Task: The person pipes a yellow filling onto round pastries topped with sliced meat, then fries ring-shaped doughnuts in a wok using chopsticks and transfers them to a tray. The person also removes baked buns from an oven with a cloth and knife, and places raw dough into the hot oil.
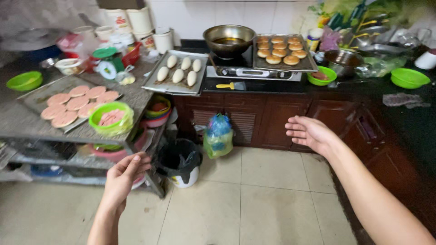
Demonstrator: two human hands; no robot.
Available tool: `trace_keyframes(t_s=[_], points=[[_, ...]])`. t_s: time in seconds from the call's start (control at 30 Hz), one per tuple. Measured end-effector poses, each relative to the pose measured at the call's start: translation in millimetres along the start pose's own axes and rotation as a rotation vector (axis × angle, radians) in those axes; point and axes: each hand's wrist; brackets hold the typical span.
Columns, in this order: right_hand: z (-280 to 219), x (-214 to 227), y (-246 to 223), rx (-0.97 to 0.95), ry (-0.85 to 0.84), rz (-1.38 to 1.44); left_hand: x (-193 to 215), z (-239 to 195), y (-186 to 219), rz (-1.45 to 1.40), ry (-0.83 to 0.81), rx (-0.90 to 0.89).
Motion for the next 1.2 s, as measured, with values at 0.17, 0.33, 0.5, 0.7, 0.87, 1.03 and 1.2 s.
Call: trace_keyframes(t_s=[0.17,0.33,0.5,0.7,0.87,1.03,1.2], points=[[80.3,20.7,-39.1,0.053,0.144,0.017,-13.9,189.3,0.9,0.029,-0.130,0.003],[163.0,31.8,-50.0,0.012,0.195,0.012,-65.3,338.4,-11.9,0.083,-0.283,-0.018],[275.8,50.0,-66.1,-0.011,0.198,0.000,-129.4,457.2,-45.6,0.145,-0.401,-0.090],[440.7,85.6,-116.5,0.065,0.006,0.023,-215.5,606.2,-85.9,0.346,-0.376,-0.158],[542.0,105.2,-155.8,0.070,-0.070,-0.004,-266.4,700.8,-114.3,0.680,-0.349,-0.097],[582.1,119.1,-164.1,0.009,-0.065,-0.014,-303.3,759.4,-165.5,1.039,-0.383,-0.105],[601.5,134.0,-171.6,-0.017,-0.033,-0.015,-315.3,797.5,-202.7,1.419,-0.449,-0.133]])
Point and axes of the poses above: each hand's wrist, its own z-axis towards the middle knuckle, its own x-axis out of the back of the hand, y = z × x, and after that the axes turned 12 degrees about -y, right-handed
